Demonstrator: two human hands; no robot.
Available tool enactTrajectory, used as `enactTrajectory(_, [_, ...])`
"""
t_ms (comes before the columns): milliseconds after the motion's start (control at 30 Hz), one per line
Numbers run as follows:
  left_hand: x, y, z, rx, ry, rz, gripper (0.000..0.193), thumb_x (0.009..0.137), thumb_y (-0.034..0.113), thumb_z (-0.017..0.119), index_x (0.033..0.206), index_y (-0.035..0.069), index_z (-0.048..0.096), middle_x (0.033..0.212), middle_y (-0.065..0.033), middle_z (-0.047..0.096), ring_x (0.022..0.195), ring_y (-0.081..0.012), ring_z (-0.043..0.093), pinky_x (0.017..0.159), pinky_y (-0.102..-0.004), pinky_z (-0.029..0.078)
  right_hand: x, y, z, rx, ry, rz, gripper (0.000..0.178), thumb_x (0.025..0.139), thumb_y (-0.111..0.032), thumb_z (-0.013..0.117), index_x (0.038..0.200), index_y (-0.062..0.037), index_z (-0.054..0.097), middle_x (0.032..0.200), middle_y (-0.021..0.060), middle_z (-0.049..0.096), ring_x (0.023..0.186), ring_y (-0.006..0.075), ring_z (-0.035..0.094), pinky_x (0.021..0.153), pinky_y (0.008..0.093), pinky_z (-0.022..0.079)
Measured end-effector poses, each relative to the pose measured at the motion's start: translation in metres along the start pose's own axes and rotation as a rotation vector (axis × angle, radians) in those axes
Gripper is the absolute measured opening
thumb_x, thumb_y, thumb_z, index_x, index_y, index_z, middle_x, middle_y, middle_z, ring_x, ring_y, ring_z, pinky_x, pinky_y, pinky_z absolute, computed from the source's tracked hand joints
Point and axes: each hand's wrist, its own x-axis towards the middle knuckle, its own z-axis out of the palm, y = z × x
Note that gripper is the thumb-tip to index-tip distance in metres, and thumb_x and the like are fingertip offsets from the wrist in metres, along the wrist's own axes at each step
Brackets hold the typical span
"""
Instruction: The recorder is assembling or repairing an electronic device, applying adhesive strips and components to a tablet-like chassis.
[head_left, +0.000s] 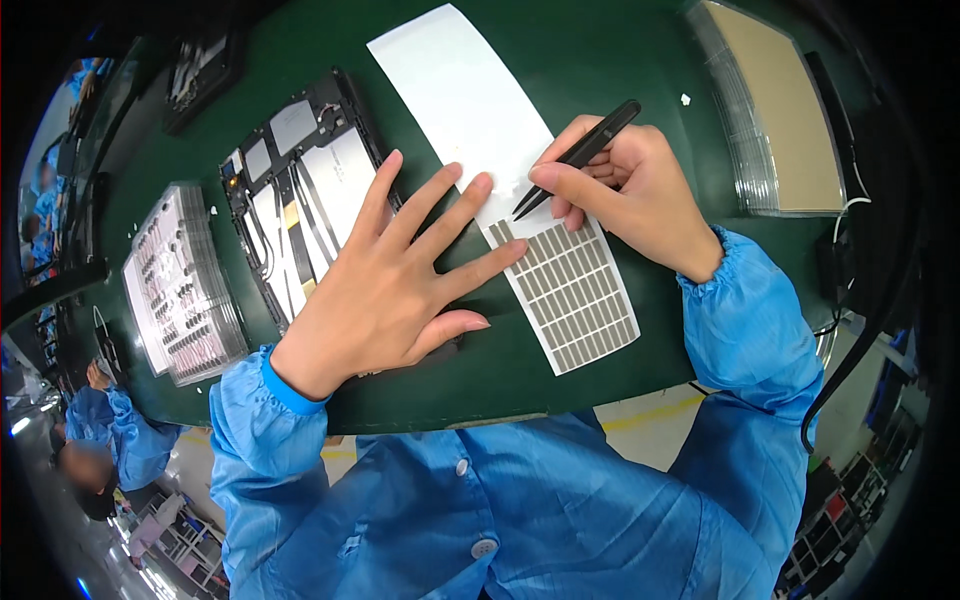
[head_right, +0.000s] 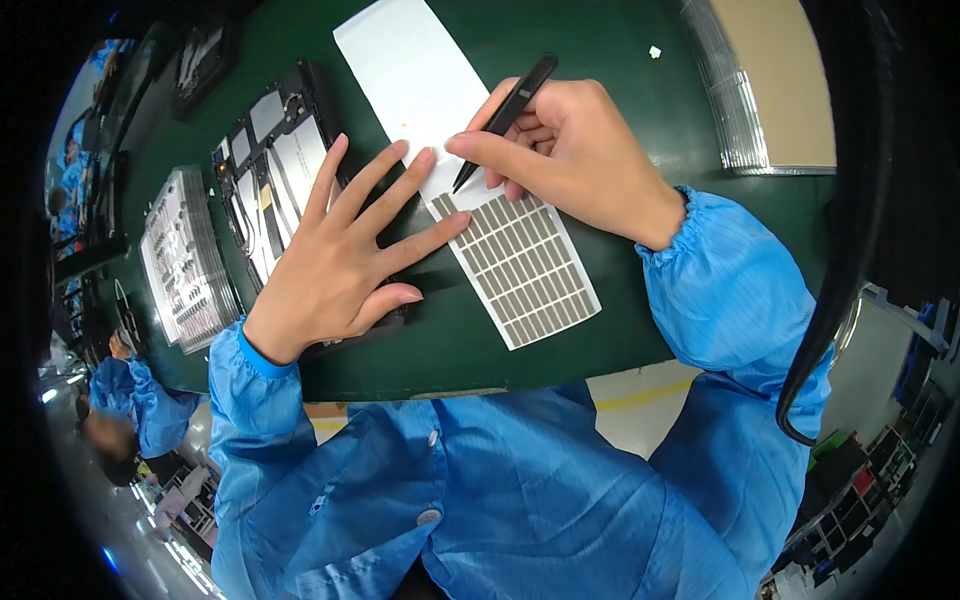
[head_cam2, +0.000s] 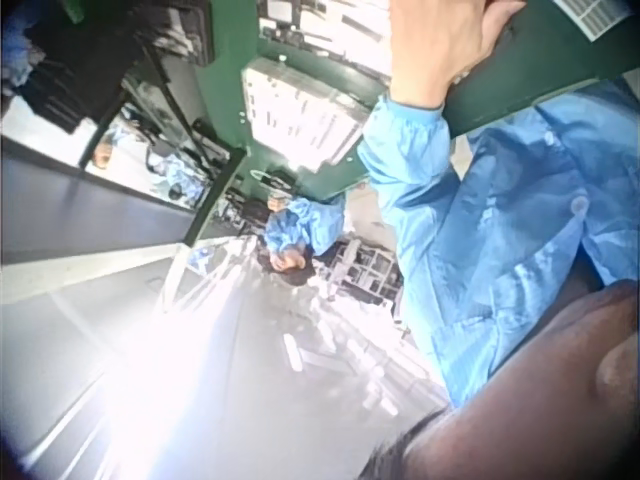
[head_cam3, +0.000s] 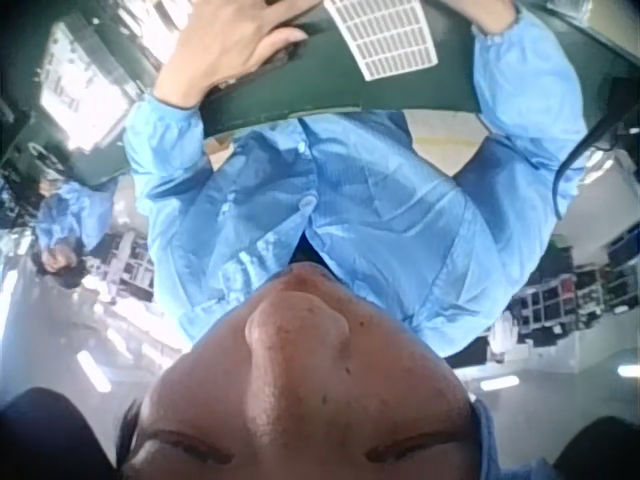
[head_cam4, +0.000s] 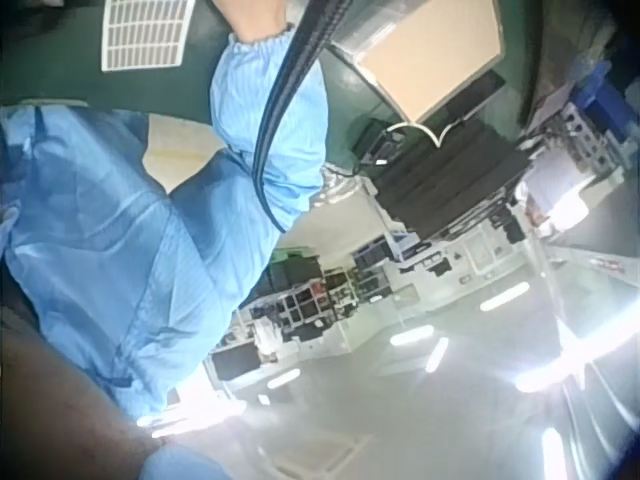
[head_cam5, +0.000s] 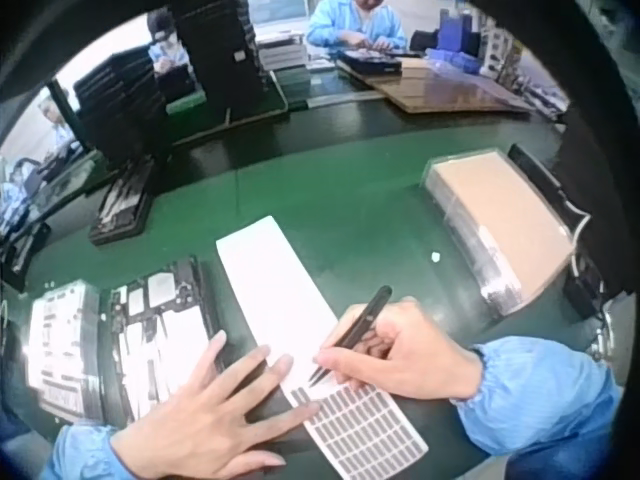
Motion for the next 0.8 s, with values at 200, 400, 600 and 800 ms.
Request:
enactTrajectory(200, [-0.005,-0.002,0.002,-0.042,0.036,-0.015,0.059,0.093,0.061,0.038,0.143,0.032,0.052,0.157,-0.0132,0.033,0.144,-0.0376,0.029,0.119,-0.0618,0.011,0.003,-0.001,0.011,-0.094,0.006,0.045,0.018,0.092,-0.015,0.070,0.096,0.0029,0.069,0.070,0.0061,0.067,0.061,0.0084,0.063,0.053,0.0219,0.048])
enactTrajectory(400, [-0.008,-0.001,0.007,-0.045,0.058,0.039,0.062,0.091,0.066,0.037,0.146,0.039,0.045,0.158,-0.0179,0.027,0.144,-0.0395,0.027,0.120,-0.0587,0.014,-0.001,0.000,0.010,-0.025,-0.001,0.019,0.013,0.094,-0.010,0.066,0.097,0.0030,0.065,0.071,0.0062,0.066,0.062,0.0086,0.061,0.056,0.0221,0.047])
enactTrajectory(600, [-0.014,-0.003,0.006,-0.060,0.086,0.067,0.059,0.093,0.064,0.038,0.147,0.040,0.043,0.157,-0.0169,0.029,0.143,-0.0394,0.029,0.119,-0.0583,0.016,0.005,0.000,-0.002,-0.043,0.051,-0.017,0.021,0.097,-0.019,0.063,0.098,0.0015,0.064,0.071,0.0062,0.066,0.060,0.0074,0.061,0.048,0.0192,0.038])
enactTrajectory(800, [-0.027,-0.020,-0.021,-0.105,0.229,0.027,0.057,0.091,0.045,0.057,0.145,0.027,0.050,0.152,-0.0183,0.038,0.137,-0.0374,0.041,0.115,-0.0559,0.027,0.006,0.004,-0.010,0.071,0.163,-0.054,0.025,0.101,-0.024,0.057,0.102,0.0004,0.062,0.073,0.0033,0.063,0.061,0.0086,0.060,0.049,0.0200,0.040])
